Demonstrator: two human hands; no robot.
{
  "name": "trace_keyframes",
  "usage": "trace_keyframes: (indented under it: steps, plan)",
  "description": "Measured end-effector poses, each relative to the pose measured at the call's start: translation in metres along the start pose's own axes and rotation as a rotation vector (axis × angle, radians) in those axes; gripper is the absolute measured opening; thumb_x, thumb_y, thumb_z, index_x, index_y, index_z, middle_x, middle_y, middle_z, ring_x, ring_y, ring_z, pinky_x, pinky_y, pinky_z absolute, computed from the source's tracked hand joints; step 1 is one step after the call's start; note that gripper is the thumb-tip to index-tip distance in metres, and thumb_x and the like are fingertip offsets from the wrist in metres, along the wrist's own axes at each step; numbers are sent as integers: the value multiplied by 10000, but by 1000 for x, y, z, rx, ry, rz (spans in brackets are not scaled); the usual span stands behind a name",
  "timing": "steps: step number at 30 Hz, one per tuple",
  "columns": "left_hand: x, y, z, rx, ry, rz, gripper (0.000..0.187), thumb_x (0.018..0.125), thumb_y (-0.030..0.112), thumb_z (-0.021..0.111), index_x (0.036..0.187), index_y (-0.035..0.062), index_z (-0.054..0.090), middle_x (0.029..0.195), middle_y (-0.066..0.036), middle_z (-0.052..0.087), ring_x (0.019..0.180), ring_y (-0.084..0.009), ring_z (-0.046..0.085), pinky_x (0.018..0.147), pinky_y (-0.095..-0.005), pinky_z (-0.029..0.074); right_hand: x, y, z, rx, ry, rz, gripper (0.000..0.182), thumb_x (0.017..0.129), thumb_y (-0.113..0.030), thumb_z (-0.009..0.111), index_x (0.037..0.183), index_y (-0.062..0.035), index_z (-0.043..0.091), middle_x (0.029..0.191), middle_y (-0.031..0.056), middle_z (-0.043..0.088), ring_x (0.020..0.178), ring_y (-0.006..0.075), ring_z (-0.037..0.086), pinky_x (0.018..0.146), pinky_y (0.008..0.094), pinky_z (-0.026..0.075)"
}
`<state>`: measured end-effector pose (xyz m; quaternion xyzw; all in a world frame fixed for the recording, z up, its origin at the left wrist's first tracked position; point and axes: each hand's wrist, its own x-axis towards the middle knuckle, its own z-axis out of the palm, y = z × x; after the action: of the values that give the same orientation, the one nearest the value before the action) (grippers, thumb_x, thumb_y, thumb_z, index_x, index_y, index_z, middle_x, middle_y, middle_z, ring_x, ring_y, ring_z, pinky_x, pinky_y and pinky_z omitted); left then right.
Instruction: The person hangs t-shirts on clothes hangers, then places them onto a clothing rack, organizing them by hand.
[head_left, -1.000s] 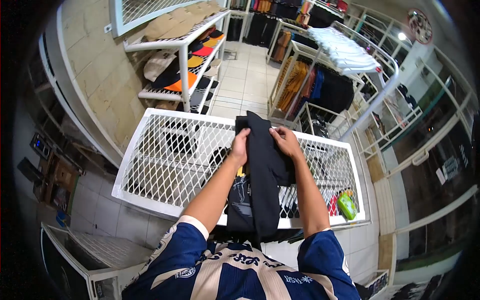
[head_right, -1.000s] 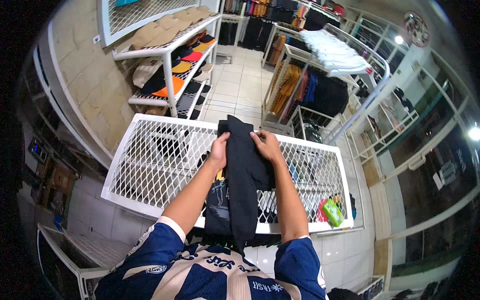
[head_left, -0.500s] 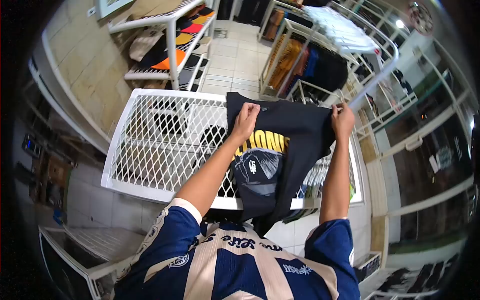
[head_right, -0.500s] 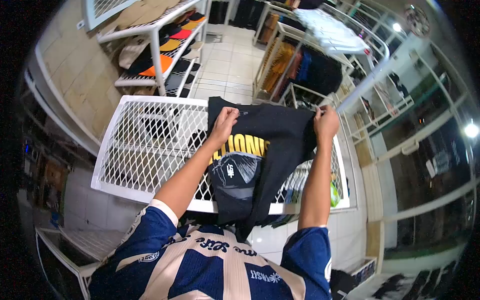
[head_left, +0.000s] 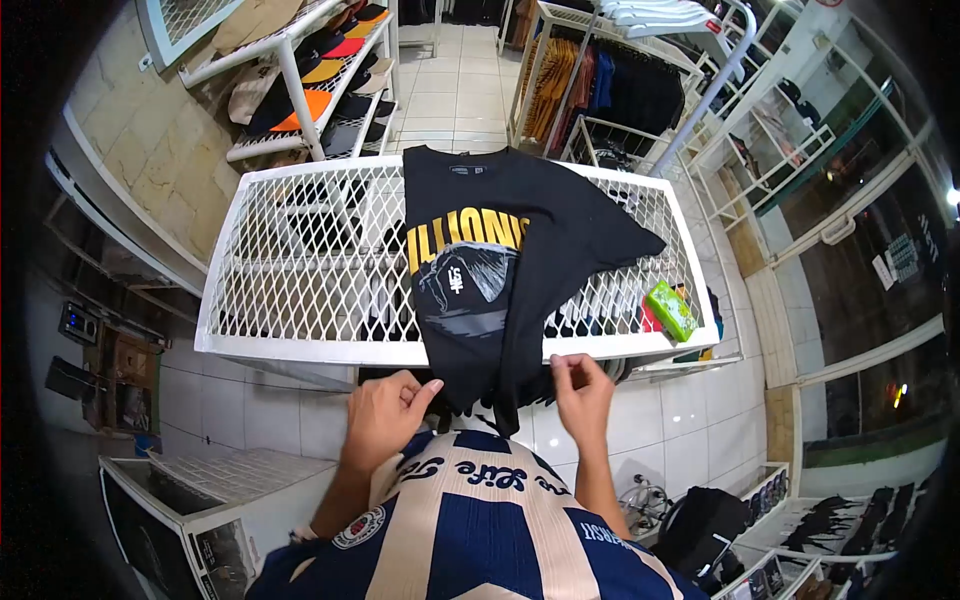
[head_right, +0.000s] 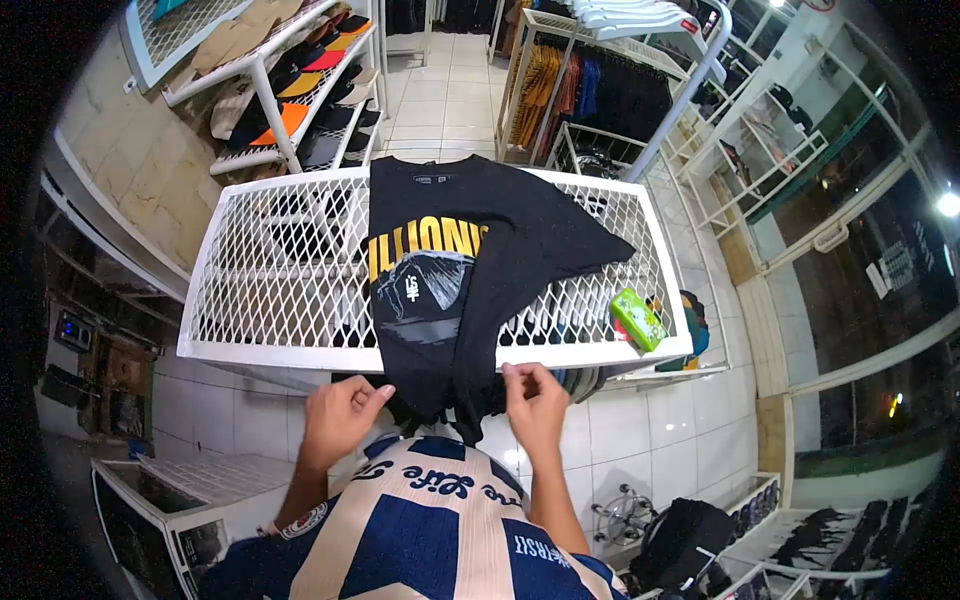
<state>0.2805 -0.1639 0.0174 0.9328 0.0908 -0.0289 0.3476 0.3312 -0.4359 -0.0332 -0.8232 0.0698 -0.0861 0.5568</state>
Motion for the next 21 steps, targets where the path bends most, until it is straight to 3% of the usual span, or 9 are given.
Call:
trace_keyframes:
  steps: [2, 4, 8, 9, 12, 13, 17, 20, 21]
  plan:
    - [-11, -4, 31, -196, 113, -76, 389, 931, 403, 726, 929, 14, 742, 753, -142, 733, 670, -279, 723, 645, -386, 544, -13, 10, 10, 144, -43, -41, 187, 961, -174, 750, 937, 5, 703, 770, -5, 669, 705, 46, 575, 647, 215, 457]
    - [-11, -6, 56, -295, 183, -10, 350, 951, 338, 716, 1053, 4, 701, 872, -149, 731, 722, -276, 719, 667, -398, 540, -15, 12, 13, 94, -67, -90, 230, 916, -181, 792, 964, 27, 706, 834, 75, 722, 750, 91, 647, 699, 257, 523]
    - [-1, -9, 93, -281, 368, 69, 301, 977, 267, 693, 948, -27, 633, 823, -170, 634, 664, -322, 626, 642, -410, 475, -7, 30, 25, 350, -129, 26, 235, 913, -194, 807, 915, 16, 702, 792, -1, 674, 711, 54, 566, 664, 225, 466]
    - [-2, -3, 90, -342, 357, 43, 300, 995, 250, 672, 916, -31, 605, 768, -158, 614, 644, -287, 607, 651, -388, 475, -4, 35, 27, 405, -140, 42, 220, 926, -191, 795, 900, 4, 697, 773, -31, 642, 695, 31, 528, 645, 208, 430]
    - [-5, -2, 83, -454, 486, 93, 305, 1011, 249, 653, 904, -30, 592, 706, -142, 585, 621, -230, 586, 640, -378, 470, -3, 32, 18, 406, -38, -65, 213, 941, -184, 775, 934, 26, 736, 766, -17, 661, 703, 41, 541, 651, 217, 432]
    - [-7, -4, 78, -470, 466, 77, 297, 1022, 255, 641, 921, -22, 602, 667, -106, 567, 617, -162, 555, 628, -348, 460, -2, 30, 12, 379, -11, -115, 222, 948, -191, 766, 947, 31, 751, 767, -8, 678, 711, 51, 559, 658, 227, 448]
    - [-15, -3, 70, -636, 420, 58, 276, 1067, 198, 584, 852, 28, 554, 670, 70, 418, 629, -23, 350, 543, -247, 282, 13, 43, 4, 359, 1, -115, 235, 968, -205, 732, 916, 24, 714, 753, 9, 679, 705, 62, 572, 659, 240, 473]
    - [-11, -15, 78, -707, 376, 91, 240, 1071, 199, 577, 886, 47, 556, 667, 84, 402, 612, -12, 309, 531, -245, 241, 13, 16, 11, 227, -76, -58, 279, 962, -260, 731, 960, 19, 720, 689, 30, 680, 646, 71, 593, 653, 241, 479]
    - [-9, -17, 80, -702, 370, 101, 240, 1071, 199, 577, 886, 47, 556, 667, 84, 402, 612, -12, 309, 531, -245, 241, 9, -6, 7, 85, -70, -69, 376, 944, -378, 729, 974, -3, 740, 709, 80, 714, 636, 157, 673, 665, 300, 514]
